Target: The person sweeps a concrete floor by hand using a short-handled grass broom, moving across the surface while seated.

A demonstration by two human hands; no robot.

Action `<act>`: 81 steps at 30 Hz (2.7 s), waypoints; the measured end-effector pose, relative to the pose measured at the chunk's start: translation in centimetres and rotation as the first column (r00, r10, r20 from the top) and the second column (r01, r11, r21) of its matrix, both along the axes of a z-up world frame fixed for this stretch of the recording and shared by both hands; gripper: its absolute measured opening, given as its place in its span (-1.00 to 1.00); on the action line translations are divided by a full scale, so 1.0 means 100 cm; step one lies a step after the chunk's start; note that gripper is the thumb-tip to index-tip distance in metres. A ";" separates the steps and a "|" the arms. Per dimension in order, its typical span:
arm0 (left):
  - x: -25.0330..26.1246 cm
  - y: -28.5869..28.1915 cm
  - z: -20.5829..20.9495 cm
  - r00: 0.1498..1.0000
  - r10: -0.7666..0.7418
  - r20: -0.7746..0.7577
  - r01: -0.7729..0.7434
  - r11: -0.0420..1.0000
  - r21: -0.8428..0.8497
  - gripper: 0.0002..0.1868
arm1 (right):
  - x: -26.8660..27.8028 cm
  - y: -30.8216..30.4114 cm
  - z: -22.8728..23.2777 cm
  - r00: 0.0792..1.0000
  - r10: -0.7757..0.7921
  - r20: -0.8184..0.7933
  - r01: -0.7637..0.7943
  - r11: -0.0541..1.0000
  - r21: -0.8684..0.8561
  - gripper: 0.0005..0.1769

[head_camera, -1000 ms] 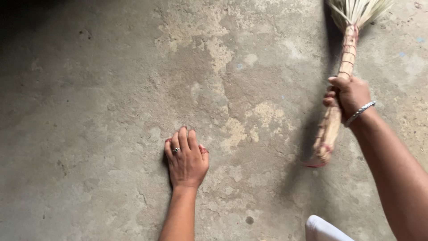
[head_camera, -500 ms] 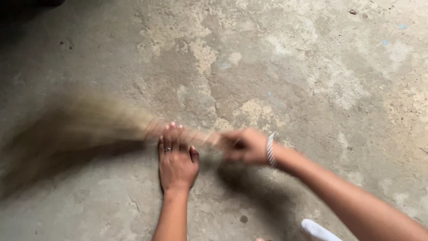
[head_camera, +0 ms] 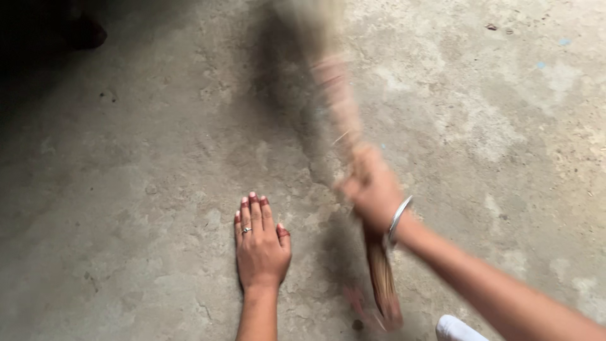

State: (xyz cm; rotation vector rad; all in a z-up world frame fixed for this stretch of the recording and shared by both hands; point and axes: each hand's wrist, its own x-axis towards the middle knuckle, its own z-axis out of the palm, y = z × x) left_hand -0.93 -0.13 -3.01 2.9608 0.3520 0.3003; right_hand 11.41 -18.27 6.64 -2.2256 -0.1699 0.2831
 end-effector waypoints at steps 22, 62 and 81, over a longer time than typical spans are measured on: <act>0.000 0.000 0.003 0.987 0.046 -0.151 -0.039 0.998 0.048 -0.29 | 0.012 -0.005 0.007 0.937 0.041 -0.348 0.058 0.961 0.271 -0.82; 0.000 0.004 0.008 0.999 0.038 -0.035 -0.040 0.996 -0.076 -0.31 | 0.084 -0.048 -0.027 0.836 -0.014 -0.548 0.244 0.905 0.349 -0.86; -0.005 0.003 0.001 0.993 0.015 0.121 0.002 0.991 -0.132 -0.36 | -0.006 0.026 0.031 0.729 0.232 -0.644 -0.182 0.973 0.144 -0.36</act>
